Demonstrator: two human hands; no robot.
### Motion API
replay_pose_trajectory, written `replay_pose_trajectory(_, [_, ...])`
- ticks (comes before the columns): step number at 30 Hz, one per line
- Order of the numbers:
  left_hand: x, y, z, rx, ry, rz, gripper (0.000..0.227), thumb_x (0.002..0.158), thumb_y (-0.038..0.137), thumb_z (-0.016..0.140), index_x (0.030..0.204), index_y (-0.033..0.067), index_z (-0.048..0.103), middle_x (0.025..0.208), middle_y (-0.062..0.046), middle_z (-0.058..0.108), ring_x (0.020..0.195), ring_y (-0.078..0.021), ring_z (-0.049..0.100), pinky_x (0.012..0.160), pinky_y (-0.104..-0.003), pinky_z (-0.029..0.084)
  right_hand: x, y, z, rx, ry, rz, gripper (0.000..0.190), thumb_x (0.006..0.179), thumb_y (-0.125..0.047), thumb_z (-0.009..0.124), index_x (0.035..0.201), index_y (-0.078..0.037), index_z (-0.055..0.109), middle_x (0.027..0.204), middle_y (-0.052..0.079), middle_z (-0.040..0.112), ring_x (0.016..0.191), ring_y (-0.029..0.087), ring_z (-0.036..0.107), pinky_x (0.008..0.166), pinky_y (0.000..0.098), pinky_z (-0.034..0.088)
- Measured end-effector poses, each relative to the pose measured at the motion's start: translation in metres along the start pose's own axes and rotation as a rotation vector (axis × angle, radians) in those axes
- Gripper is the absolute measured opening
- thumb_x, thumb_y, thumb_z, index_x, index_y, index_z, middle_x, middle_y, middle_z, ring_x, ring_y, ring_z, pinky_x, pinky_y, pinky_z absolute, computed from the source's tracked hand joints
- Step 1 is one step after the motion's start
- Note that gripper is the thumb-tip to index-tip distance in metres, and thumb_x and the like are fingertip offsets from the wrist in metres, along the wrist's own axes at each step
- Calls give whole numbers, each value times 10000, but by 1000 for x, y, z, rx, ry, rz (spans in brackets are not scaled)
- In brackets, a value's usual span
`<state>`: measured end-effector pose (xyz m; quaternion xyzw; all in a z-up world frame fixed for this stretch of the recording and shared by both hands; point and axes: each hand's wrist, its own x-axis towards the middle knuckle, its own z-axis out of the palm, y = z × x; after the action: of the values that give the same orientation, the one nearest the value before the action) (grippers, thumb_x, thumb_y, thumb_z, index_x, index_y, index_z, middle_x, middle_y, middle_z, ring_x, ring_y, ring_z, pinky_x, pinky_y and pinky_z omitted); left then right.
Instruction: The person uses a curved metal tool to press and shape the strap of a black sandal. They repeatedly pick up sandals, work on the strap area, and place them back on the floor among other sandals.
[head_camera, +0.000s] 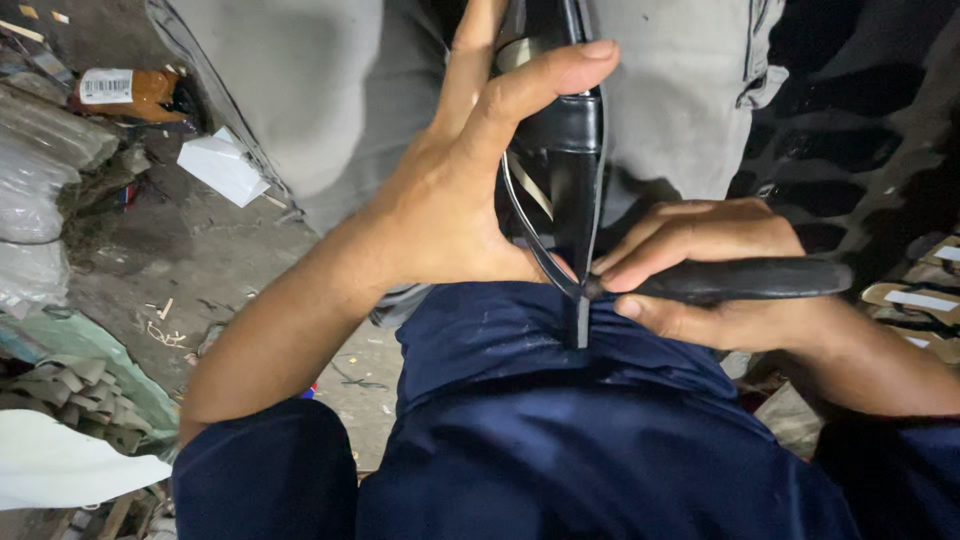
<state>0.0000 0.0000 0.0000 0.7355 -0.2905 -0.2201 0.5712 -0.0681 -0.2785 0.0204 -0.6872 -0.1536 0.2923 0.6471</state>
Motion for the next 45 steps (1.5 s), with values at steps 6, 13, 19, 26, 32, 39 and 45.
replay_pose_trajectory(6, [0, -6, -3, -51, -48, -15, 1086, 786, 477, 1059, 1566, 299, 323, 1679, -197, 64, 1545, -334, 296, 1292, -389, 371, 3, -3, 2, -48, 22, -139, 161, 863, -94, 792, 998, -60, 712, 997, 91, 765, 917, 180, 792, 814, 293, 669])
replay_pose_trajectory(13, [5, 9, -11, 22, -15, -19, 1046, 803, 513, 1060, 1566, 315, 374, 1680, -194, -21, 1581, -355, 166, 1308, -408, 348, 15, -5, 15, -270, 392, -259, 195, 869, -71, 815, 993, -36, 668, 985, 141, 726, 965, 231, 761, 785, 301, 638])
replay_pose_trajectory(19, [12, 39, -34, 51, -74, -81, 1264, 570, 516, 974, 1591, 199, 300, 1693, -237, 24, 1635, -423, 156, 1321, -463, 311, 27, -7, -16, -57, 340, -290, 160, 848, -56, 781, 978, -31, 692, 936, 128, 733, 866, 200, 765, 785, 323, 657])
replay_pose_trajectory(26, [9, 46, -43, 190, 123, 47, 960, 869, 452, 978, 1581, 171, 398, 1634, -97, 325, 1528, -262, 364, 1274, -359, 362, 25, -26, -2, 27, 281, -325, 162, 838, -68, 763, 966, -17, 678, 915, 144, 718, 905, 248, 747, 804, 325, 634])
replay_pose_trajectory(32, [2, 54, -38, 106, 131, 77, 859, 900, 369, 971, 1537, 176, 429, 1635, -108, 319, 1536, -273, 391, 1259, -373, 396, 23, -35, -6, 24, 255, -270, 169, 861, -79, 788, 998, -15, 712, 933, 146, 749, 827, 204, 772, 768, 286, 641])
replay_pose_trajectory(39, [2, 65, -31, 114, 124, 72, 860, 886, 355, 983, 1527, 202, 430, 1623, -81, 314, 1496, -256, 394, 1247, -365, 419, 26, -72, -27, -179, 56, -162, 156, 804, -66, 788, 943, -40, 724, 906, 118, 761, 873, 216, 788, 825, 324, 652])
replay_pose_trajectory(45, [3, 55, -39, 98, 92, 53, 1028, 818, 406, 981, 1593, 178, 346, 1638, -125, 251, 1558, -332, 304, 1299, -432, 363, 29, -42, -2, -48, 201, -333, 165, 833, -61, 784, 972, -30, 700, 959, 128, 746, 901, 248, 780, 876, 348, 657])
